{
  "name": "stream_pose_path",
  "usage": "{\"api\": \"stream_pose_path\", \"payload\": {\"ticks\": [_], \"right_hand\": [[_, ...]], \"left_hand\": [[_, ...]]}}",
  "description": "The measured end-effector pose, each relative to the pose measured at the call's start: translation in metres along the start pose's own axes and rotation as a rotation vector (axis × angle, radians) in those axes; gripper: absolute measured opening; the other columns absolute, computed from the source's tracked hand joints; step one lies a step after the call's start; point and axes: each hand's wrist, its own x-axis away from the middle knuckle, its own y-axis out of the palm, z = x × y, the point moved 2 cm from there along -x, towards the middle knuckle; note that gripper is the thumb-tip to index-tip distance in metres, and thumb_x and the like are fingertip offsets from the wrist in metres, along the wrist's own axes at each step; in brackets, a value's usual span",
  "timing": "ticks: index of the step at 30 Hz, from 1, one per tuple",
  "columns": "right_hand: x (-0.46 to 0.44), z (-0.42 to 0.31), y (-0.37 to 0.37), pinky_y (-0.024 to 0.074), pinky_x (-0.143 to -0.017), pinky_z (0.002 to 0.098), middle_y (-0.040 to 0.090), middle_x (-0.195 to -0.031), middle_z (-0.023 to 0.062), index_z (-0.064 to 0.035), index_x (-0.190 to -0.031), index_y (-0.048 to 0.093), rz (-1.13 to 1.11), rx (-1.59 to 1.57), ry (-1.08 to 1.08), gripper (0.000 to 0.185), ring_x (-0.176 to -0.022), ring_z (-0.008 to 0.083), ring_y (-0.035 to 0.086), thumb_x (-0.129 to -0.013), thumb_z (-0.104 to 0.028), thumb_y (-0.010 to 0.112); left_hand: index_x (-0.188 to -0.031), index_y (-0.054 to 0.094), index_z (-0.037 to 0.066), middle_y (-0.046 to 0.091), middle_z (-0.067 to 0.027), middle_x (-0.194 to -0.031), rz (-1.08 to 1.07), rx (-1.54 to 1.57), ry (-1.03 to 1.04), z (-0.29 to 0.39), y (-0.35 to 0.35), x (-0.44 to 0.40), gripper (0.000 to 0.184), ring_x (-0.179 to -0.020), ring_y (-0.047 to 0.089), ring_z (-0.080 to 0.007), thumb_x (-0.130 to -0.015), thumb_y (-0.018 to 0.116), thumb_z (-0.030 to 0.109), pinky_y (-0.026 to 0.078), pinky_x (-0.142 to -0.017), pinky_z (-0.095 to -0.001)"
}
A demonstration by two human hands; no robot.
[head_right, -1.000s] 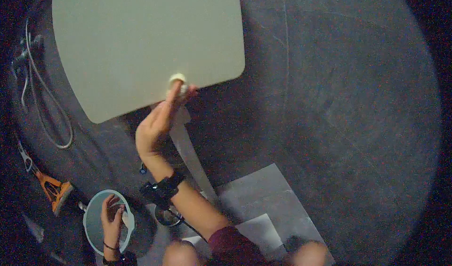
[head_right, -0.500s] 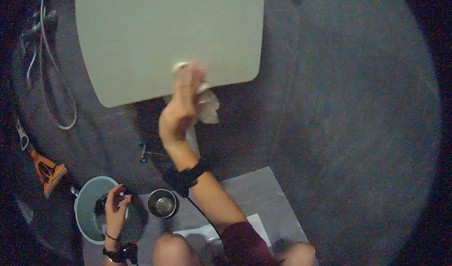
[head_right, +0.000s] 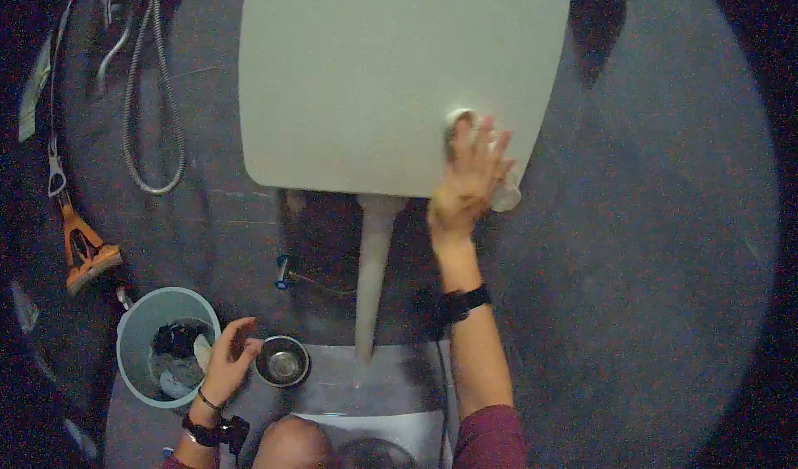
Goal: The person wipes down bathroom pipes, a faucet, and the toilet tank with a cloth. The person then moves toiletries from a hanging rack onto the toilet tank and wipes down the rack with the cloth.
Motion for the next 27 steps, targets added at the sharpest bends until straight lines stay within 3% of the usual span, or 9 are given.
{"api": "stream_pose_path", "payload": {"ticks": [6, 10, 12, 14, 15, 17, 20, 23, 27], "right_hand": [[0.016, -0.135, 0.041, 0.0070, -0.112, 0.0455, 0.031, -0.146, 0.0030, -0.0245, -0.136, 0.041, -0.356, -0.158, -0.380, 0.064, -0.137, 0.0264, 0.022, -0.076, -0.003, 0.042], [0.002, -0.133, 0.040, 0.0101, -0.111, 0.0499, 0.028, -0.147, 0.0005, -0.0275, -0.135, 0.041, -0.469, -0.179, -0.683, 0.061, -0.136, 0.0251, 0.023, -0.077, -0.011, 0.049], [-0.009, -0.085, 0.023, 0.0112, -0.109, 0.0550, 0.029, -0.147, 0.0010, -0.0312, -0.135, 0.040, -0.411, 0.155, -0.682, 0.064, -0.136, 0.0274, 0.024, -0.076, -0.006, 0.048], [-0.019, -0.009, 0.009, 0.0095, -0.109, 0.0557, 0.027, -0.148, 0.0037, -0.0283, -0.136, 0.040, -0.296, -0.126, -0.412, 0.063, -0.138, 0.0298, 0.018, -0.079, -0.004, 0.045], [-0.022, 0.011, -0.003, 0.0075, -0.110, 0.0529, 0.027, -0.148, 0.0052, -0.0235, -0.137, 0.040, -0.179, 0.157, -0.283, 0.062, -0.138, 0.0297, 0.016, -0.078, -0.004, 0.044], [-0.024, 0.032, -0.014, 0.0051, -0.111, 0.0498, 0.027, -0.148, 0.0060, -0.0193, -0.137, 0.039, -0.037, -0.001, -0.102, 0.064, -0.138, 0.0302, 0.015, -0.076, -0.002, 0.043], [-0.021, -0.014, -0.005, 0.0053, -0.112, 0.0431, 0.034, -0.144, 0.0062, -0.0156, -0.133, 0.046, 0.004, -0.065, -0.132, 0.052, -0.138, 0.0246, 0.017, -0.082, -0.005, 0.038], [0.001, -0.092, 0.030, 0.0152, -0.111, 0.0463, 0.035, -0.143, 0.0050, -0.0207, -0.133, 0.046, -0.239, -0.090, -0.389, 0.057, -0.134, 0.0269, 0.028, -0.078, -0.003, 0.042], [0.010, -0.153, 0.043, 0.0126, -0.111, 0.0461, 0.036, -0.143, 0.0002, -0.0277, -0.131, 0.046, -0.422, -0.200, -0.687, 0.063, -0.135, 0.0231, 0.027, -0.072, -0.005, 0.048]], "left_hand": [[-0.122, 0.048, 0.004, 0.058, -0.0090, -0.108, -0.055, 0.032, 0.017, 0.021, 0.021, -0.005, 0.040, -0.087, 0.060, -0.0116, -0.083, 0.057, 0.001, 0.049, -0.069, -0.0239], [-0.121, 0.048, 0.005, 0.061, -0.0077, -0.104, -0.087, -0.022, 0.046, 0.035, 0.026, -0.006, 0.039, -0.088, 0.060, -0.0117, -0.083, 0.058, 0.003, 0.049, -0.071, -0.0248], [-0.122, 0.048, 0.005, 0.061, -0.0071, -0.103, -0.072, 0.006, 0.074, 0.032, 0.023, -0.005, 0.040, -0.088, 0.061, -0.0121, -0.083, 0.058, 0.003, 0.049, -0.072, -0.0248], [-0.119, 0.050, 0.003, 0.055, -0.0101, -0.108, -0.065, 0.000, 0.054, 0.023, 0.010, -0.001, 0.037, -0.089, 0.061, -0.0152, -0.083, 0.058, 0.003, 0.050, -0.071, -0.0253], [-0.119, 0.050, 0.003, 0.055, -0.0101, -0.108, -0.057, 0.003, 0.055, 0.013, 0.006, -0.001, 0.037, -0.089, 0.061, -0.0152, -0.083, 0.058, 0.003, 0.050, -0.071, -0.0253], [-0.118, 0.050, 0.003, 0.055, -0.0099, -0.106, -0.036, 0.032, 0.028, -0.006, 0.002, -0.001, 0.036, -0.090, 0.061, -0.0154, -0.083, 0.058, 0.004, 0.049, -0.071, -0.0259], [-0.118, 0.050, 0.003, 0.055, -0.0100, -0.106, -0.030, 0.062, 0.004, -0.004, 0.005, 0.000, 0.036, -0.088, 0.061, -0.0153, -0.083, 0.058, 0.004, 0.049, -0.070, -0.0259], [-0.118, 0.051, 0.002, 0.054, -0.0099, -0.105, -0.060, 0.003, 0.061, 0.010, 0.013, 0.000, 0.036, -0.086, 0.060, -0.0151, -0.082, 0.057, 0.003, 0.049, -0.068, -0.0252], [-0.119, 0.051, 0.004, 0.058, -0.0068, -0.103, -0.095, -0.038, 0.022, 0.029, 0.023, 0.001, 0.038, -0.089, 0.061, -0.0138, -0.082, 0.058, 0.002, 0.048, -0.074, -0.0252]]}}
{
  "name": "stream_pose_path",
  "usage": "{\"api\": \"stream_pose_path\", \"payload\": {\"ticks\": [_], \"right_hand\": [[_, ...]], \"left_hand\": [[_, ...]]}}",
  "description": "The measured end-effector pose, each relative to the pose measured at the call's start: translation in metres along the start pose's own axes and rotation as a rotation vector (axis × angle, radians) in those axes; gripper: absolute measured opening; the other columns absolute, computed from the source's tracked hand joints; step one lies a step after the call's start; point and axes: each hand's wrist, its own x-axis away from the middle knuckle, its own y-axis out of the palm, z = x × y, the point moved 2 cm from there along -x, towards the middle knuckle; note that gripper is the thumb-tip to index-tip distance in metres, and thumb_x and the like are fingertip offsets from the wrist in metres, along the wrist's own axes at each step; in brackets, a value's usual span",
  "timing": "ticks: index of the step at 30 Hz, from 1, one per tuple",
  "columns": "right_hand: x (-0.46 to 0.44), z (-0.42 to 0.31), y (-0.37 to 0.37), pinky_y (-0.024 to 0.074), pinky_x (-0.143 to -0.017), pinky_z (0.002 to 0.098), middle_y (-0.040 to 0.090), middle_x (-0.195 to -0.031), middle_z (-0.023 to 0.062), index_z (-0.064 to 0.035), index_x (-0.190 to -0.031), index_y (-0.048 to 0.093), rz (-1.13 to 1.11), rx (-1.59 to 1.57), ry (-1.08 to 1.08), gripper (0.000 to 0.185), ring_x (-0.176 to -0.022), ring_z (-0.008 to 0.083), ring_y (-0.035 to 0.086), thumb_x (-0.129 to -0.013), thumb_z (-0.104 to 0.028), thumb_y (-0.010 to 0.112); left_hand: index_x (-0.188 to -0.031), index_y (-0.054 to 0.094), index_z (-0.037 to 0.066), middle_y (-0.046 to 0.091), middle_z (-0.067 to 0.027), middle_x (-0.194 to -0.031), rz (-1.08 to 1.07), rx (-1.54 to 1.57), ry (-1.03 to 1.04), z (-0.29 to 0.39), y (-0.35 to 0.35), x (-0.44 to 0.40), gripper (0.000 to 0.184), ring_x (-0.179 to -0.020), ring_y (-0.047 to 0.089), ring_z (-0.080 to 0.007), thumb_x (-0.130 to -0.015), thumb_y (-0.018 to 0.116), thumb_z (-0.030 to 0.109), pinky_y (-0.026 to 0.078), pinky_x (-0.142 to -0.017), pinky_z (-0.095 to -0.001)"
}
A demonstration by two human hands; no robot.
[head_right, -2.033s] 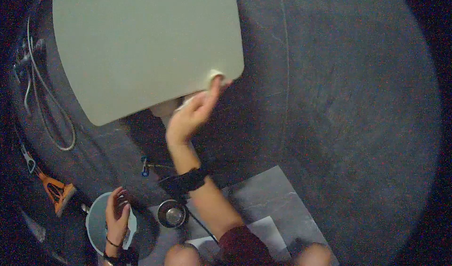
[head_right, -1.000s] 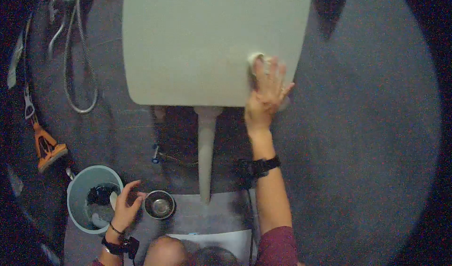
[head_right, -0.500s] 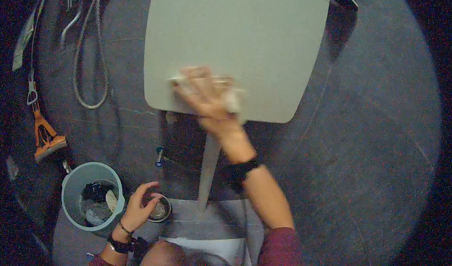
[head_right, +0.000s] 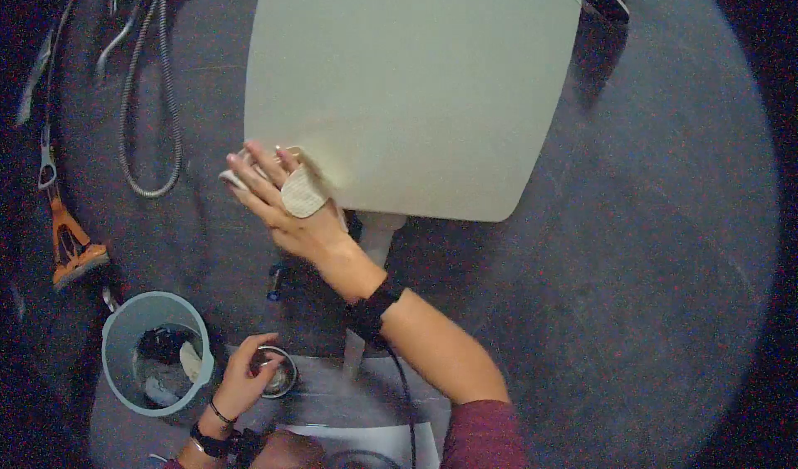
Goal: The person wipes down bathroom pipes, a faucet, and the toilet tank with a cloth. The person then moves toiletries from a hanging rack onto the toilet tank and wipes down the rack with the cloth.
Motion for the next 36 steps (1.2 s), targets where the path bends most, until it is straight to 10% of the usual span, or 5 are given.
{"api": "stream_pose_path", "payload": {"ticks": [4, 12, 21, 29, 36], "right_hand": [[0.029, 0.059, -0.025, 0.0140, -0.109, 0.0511, 0.035, -0.143, -0.0035, -0.0325, -0.127, 0.049, -0.074, 0.178, -0.157, 0.060, -0.134, 0.0199, 0.028, -0.071, -0.011, 0.053], [0.052, 0.172, -0.081, 0.0030, -0.111, 0.0444, 0.039, -0.140, 0.0123, -0.0059, -0.132, 0.043, 0.504, 0.151, 0.549, 0.048, -0.138, 0.0271, 0.015, -0.085, -0.012, 0.039], [-0.041, 0.044, -0.013, 0.0176, -0.110, 0.0468, 0.037, -0.142, 0.0069, -0.0197, -0.131, 0.045, -0.049, -0.240, -0.388, 0.062, -0.136, 0.0254, 0.026, -0.071, -0.007, 0.051], [0.033, 0.228, -0.118, 0.0107, -0.111, 0.0444, 0.032, -0.143, 0.0118, -0.0046, -0.133, 0.040, 0.463, 0.247, 0.497, 0.043, -0.138, 0.0274, 0.016, -0.091, -0.012, 0.033], [-0.043, 0.143, -0.074, 0.0126, -0.111, 0.0490, 0.034, -0.143, 0.0102, -0.0175, -0.135, 0.041, 0.255, 0.248, 0.166, 0.060, -0.136, 0.0311, 0.023, -0.077, -0.003, 0.043]], "left_hand": [[-0.118, 0.051, 0.003, 0.052, -0.0095, -0.103, 0.005, -0.023, 0.040, -0.004, -0.007, -0.005, 0.038, -0.087, 0.060, -0.0160, -0.081, 0.057, 0.001, 0.049, -0.066, -0.0232], [-0.116, 0.052, 0.002, 0.053, -0.0093, -0.104, 0.071, -0.014, 0.031, -0.037, -0.027, -0.008, 0.036, -0.085, 0.061, -0.0153, -0.080, 0.058, 0.002, 0.049, -0.064, -0.0228], [-0.117, 0.052, 0.003, 0.053, -0.0093, -0.105, 0.013, 0.043, 0.058, -0.006, -0.009, -0.019, 0.034, -0.085, 0.061, -0.0149, -0.083, 0.057, 0.002, 0.050, -0.063, -0.0240], [-0.118, 0.051, 0.001, 0.058, -0.0090, -0.096, 0.053, 0.074, 0.061, -0.030, -0.020, -0.013, 0.036, -0.087, 0.062, -0.0141, -0.083, 0.059, 0.004, 0.050, -0.072, -0.0259], [-0.119, 0.050, 0.001, 0.058, -0.0091, -0.098, -0.003, 0.123, 0.127, -0.045, -0.005, -0.024, 0.036, -0.083, 0.064, -0.0158, -0.084, 0.058, 0.003, 0.050, -0.072, -0.0267]]}}
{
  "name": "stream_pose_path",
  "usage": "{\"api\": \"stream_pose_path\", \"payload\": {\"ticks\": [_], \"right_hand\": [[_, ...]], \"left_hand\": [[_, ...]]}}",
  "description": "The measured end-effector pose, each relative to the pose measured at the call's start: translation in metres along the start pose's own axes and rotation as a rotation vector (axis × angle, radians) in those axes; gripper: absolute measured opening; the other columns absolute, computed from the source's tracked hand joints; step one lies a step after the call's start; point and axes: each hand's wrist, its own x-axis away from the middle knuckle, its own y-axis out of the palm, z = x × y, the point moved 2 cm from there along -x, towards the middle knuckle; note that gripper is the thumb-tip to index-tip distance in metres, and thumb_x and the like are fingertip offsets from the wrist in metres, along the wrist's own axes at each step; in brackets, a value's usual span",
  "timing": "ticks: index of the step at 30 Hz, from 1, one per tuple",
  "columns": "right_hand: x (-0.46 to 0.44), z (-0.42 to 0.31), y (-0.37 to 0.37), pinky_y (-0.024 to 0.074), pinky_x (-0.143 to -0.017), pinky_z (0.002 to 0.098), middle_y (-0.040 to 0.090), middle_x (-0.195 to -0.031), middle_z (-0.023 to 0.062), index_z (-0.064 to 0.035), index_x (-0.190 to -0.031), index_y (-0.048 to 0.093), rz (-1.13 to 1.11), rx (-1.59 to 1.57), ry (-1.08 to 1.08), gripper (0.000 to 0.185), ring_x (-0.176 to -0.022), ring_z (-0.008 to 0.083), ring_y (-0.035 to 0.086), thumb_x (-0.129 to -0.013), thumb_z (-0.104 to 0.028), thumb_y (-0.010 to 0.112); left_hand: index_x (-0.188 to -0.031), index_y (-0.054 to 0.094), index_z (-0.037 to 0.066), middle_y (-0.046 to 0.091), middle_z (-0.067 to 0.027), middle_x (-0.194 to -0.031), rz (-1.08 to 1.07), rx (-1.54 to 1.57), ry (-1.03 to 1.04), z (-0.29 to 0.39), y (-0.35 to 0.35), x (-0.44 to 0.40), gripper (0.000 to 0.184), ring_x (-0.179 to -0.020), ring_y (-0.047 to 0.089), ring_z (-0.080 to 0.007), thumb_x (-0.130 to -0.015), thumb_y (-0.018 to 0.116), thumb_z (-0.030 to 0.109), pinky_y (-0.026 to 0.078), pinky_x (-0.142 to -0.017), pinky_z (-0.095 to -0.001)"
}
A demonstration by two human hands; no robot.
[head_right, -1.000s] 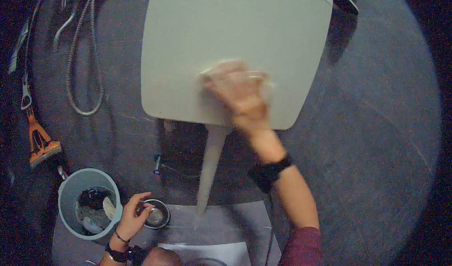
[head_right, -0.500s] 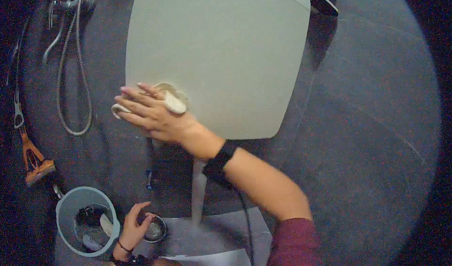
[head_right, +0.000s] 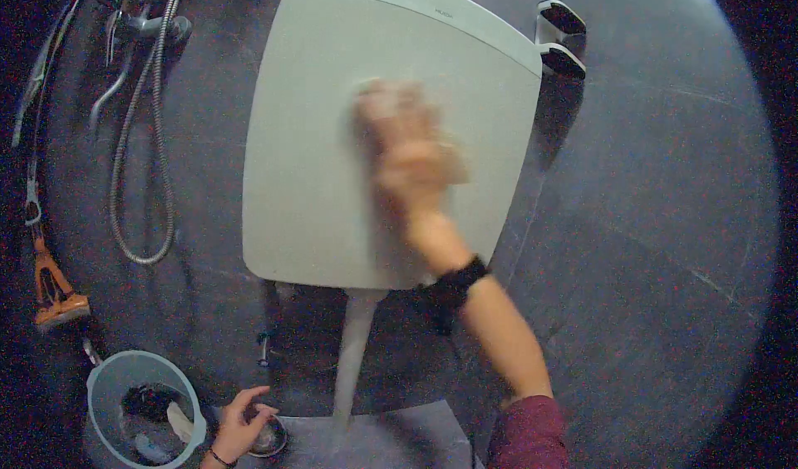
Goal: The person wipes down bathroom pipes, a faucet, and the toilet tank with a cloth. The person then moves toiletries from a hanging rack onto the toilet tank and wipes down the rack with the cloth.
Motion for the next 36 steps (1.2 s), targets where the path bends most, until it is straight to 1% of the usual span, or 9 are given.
{"api": "stream_pose_path", "payload": {"ticks": [4, 7, 15, 23, 26, 29, 30, 32, 36], "right_hand": [[0.002, -0.092, 0.031, 0.0202, -0.110, 0.0464, 0.038, -0.141, 0.0094, -0.0219, -0.132, 0.045, -0.231, -0.283, -0.506, 0.065, -0.133, 0.0290, 0.030, -0.069, -0.005, 0.052], [-0.009, -0.070, 0.026, 0.0226, -0.110, 0.0427, 0.039, -0.140, 0.0058, -0.0216, -0.130, 0.046, -0.253, -0.234, -0.541, 0.057, -0.133, 0.0251, 0.031, -0.075, -0.005, 0.045], [-0.044, 0.100, -0.012, 0.0220, -0.108, 0.0482, 0.043, -0.137, 0.0086, -0.0150, -0.129, 0.047, -0.193, 0.118, -0.039, 0.045, -0.132, 0.0276, 0.032, -0.084, -0.012, 0.045], [-0.017, 0.093, 0.016, 0.0222, -0.108, 0.0495, 0.043, -0.137, 0.0100, -0.0140, -0.128, 0.047, -0.182, 0.320, 0.020, 0.043, -0.131, 0.0287, 0.033, -0.085, -0.015, 0.045], [-0.006, 0.086, 0.027, 0.0223, -0.107, 0.0500, 0.043, -0.137, 0.0105, -0.0136, -0.128, 0.048, -0.186, 0.297, 0.035, 0.043, -0.131, 0.0291, 0.033, -0.086, -0.016, 0.045], [0.004, 0.080, 0.032, 0.0224, -0.107, 0.0504, 0.043, -0.136, 0.0111, -0.0132, -0.128, 0.048, -0.188, 0.286, 0.033, 0.042, -0.130, 0.0294, 0.034, -0.086, -0.017, 0.044], [0.008, 0.076, 0.035, 0.0224, -0.107, 0.0506, 0.043, -0.136, 0.0112, -0.0131, -0.128, 0.048, -0.184, 0.285, 0.036, 0.042, -0.130, 0.0296, 0.034, -0.086, -0.017, 0.044], [0.014, 0.072, 0.035, 0.0225, -0.107, 0.0509, 0.043, -0.136, 0.0116, -0.0129, -0.128, 0.048, -0.183, 0.285, 0.041, 0.042, -0.130, 0.0298, 0.034, -0.087, -0.018, 0.044], [0.029, 0.069, 0.043, 0.0226, -0.107, 0.0515, 0.043, -0.136, 0.0123, -0.0124, -0.127, 0.048, -0.179, 0.260, 0.068, 0.041, -0.130, 0.0304, 0.035, -0.087, -0.020, 0.044]], "left_hand": [[-0.119, 0.050, 0.001, 0.058, -0.0092, -0.098, -0.008, 0.023, -0.036, 0.004, 0.008, -0.002, 0.037, -0.082, 0.064, -0.0155, -0.083, 0.058, 0.003, 0.050, -0.072, -0.0270], [-0.119, 0.051, 0.002, 0.057, -0.0091, -0.101, -0.023, 0.020, -0.154, 0.006, 0.003, -0.003, 0.037, -0.086, 0.063, -0.0153, -0.083, 0.059, 0.004, 0.049, -0.073, -0.0270], [-0.117, 0.052, 0.004, 0.055, -0.0154, -0.110, 0.234, -0.170, -0.093, -0.018, -0.065, 0.045, 0.035, -0.099, 0.056, -0.0293, -0.084, 0.054, 0.011, 0.043, -0.086, -0.0360], [-0.110, 0.056, 0.003, 0.054, -0.0141, -0.108, 0.708, -0.318, -0.376, -0.061, -0.169, 0.148, 0.031, -0.094, 0.056, -0.0282, -0.079, 0.053, 0.006, 0.043, -0.085, -0.0347], [-0.119, 0.048, 0.002, 0.053, -0.0161, -0.110, 1.039, -0.851, -0.365, -0.077, -0.193, 0.184, 0.043, -0.104, 0.050, -0.0288, -0.077, 0.055, 0.005, 0.039, -0.092, -0.0365], [-0.132, 0.021, -0.001, 0.048, -0.0246, -0.116, 1.445, -0.781, -0.572, -0.120, -0.211, 0.214, 0.075, -0.116, 0.041, -0.0368, -0.070, 0.062, 0.008, 0.030, -0.101, -0.0418], [-0.132, 0.021, -0.001, 0.048, -0.0246, -0.116, 1.448, -0.790, -0.579, -0.140, -0.216, 0.222, 0.075, -0.116, 0.041, -0.0368, -0.070, 0.062, 0.008, 0.030, -0.101, -0.0418], [-0.132, 0.022, -0.002, 0.048, -0.0252, -0.118, 1.476, -0.038, -0.635, -0.180, -0.219, 0.231, 0.077, -0.113, 0.046, -0.0379, -0.069, 0.065, 0.010, 0.036, -0.097, -0.0410], [-0.126, 0.031, 0.000, 0.054, -0.0251, -0.111, 1.579, -0.231, -0.771, -0.198, -0.216, 0.228, 0.060, -0.105, 0.053, -0.0405, -0.071, 0.054, 0.000, 0.041, -0.091, -0.0438]]}}
